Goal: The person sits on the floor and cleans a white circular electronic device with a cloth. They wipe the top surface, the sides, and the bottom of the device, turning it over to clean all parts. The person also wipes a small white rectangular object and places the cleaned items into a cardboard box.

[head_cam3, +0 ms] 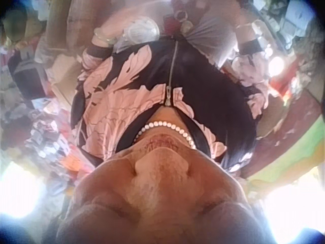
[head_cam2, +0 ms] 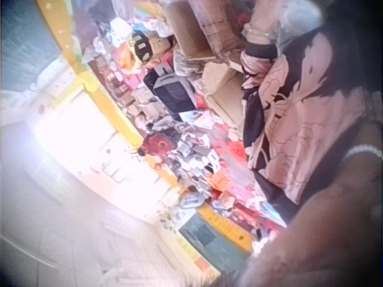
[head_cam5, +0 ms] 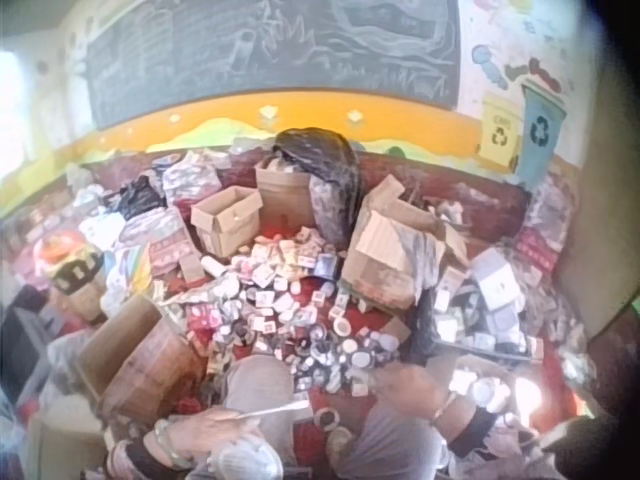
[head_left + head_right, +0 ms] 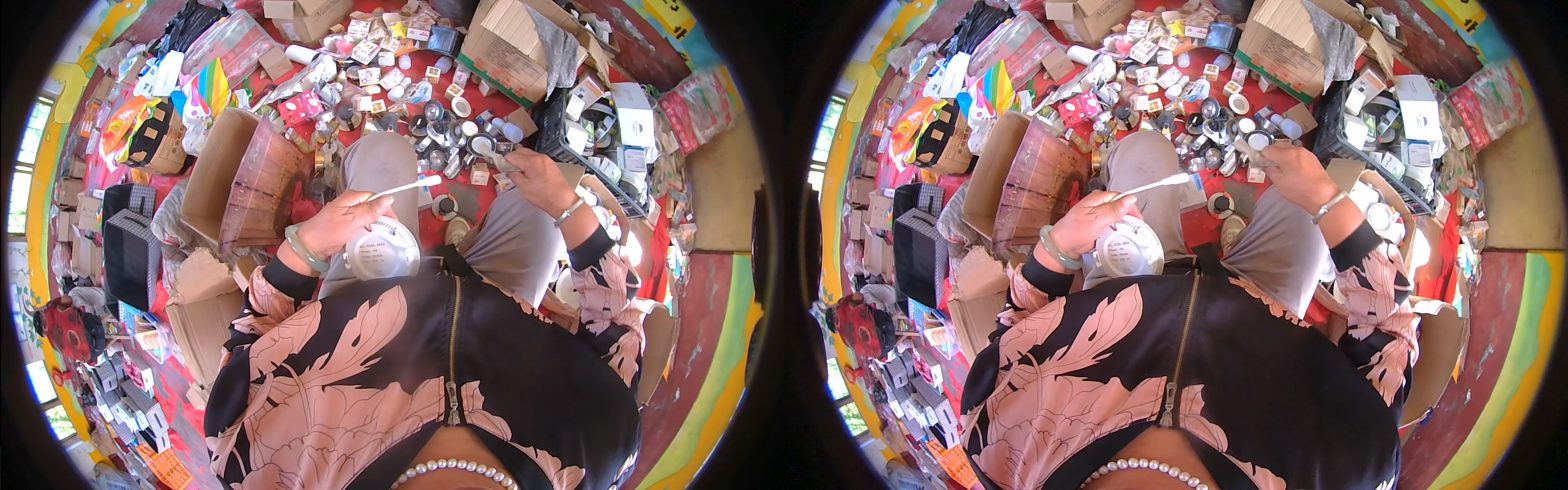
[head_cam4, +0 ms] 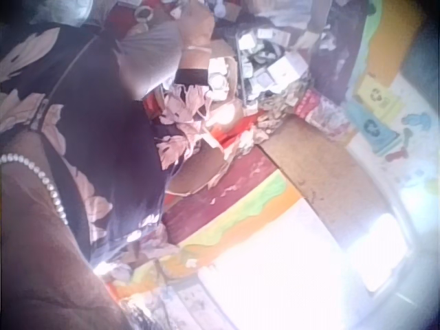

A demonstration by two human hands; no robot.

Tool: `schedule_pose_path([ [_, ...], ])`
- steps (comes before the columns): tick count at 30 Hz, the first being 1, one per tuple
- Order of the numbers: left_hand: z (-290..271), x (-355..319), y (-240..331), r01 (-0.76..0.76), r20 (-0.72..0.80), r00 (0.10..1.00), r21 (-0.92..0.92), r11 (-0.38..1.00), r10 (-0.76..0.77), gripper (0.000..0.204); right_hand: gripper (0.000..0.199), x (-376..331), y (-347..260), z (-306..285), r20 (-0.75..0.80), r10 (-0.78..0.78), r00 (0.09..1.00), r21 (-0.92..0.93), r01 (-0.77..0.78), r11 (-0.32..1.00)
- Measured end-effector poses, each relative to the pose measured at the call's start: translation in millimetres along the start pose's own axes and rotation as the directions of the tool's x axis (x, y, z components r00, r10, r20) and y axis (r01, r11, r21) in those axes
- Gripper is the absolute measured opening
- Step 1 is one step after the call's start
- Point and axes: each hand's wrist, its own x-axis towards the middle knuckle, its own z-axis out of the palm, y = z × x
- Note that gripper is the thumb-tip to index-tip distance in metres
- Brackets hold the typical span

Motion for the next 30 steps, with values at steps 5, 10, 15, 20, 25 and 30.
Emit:
schedule_pose_path([
  [5,-7,8,-10,0.088,-0.136,0.984,-0.178,0.980,-0.113,0.038,0.042,3,-25,-2,-0.046,0.047,0.998,0.447,-0.021,0.894],
  [10,-10,15,-3,-0.004,-0.172,0.980,-0.532,0.847,-0.104,0.037,0.029,4,-47,5,0.181,0.298,0.937,0.835,-0.306,0.457],
  [15,-6,30,7,-0.177,-0.216,0.976,-0.708,0.684,0.029,0.038,0.028,10,-41,9,0.031,0.265,0.964,0.725,-0.204,0.658],
  [20,8,41,17,-0.244,-0.236,0.967,-0.741,0.625,0.097,0.033,0.026,24,-96,-14,-0.111,0.391,0.914,0.749,-0.181,0.637],
  [25,22,51,18,-0.271,-0.219,0.962,-0.685,0.676,0.163,0.034,0.033,34,-118,-6,-0.503,-0.110,0.857,0.117,0.193,0.974],
  [30,36,55,17,-0.373,-0.301,0.926,-0.639,0.673,0.227,0.029,0.019,45,-135,12,-0.559,-0.123,0.820,0.089,0.207,0.974],
])
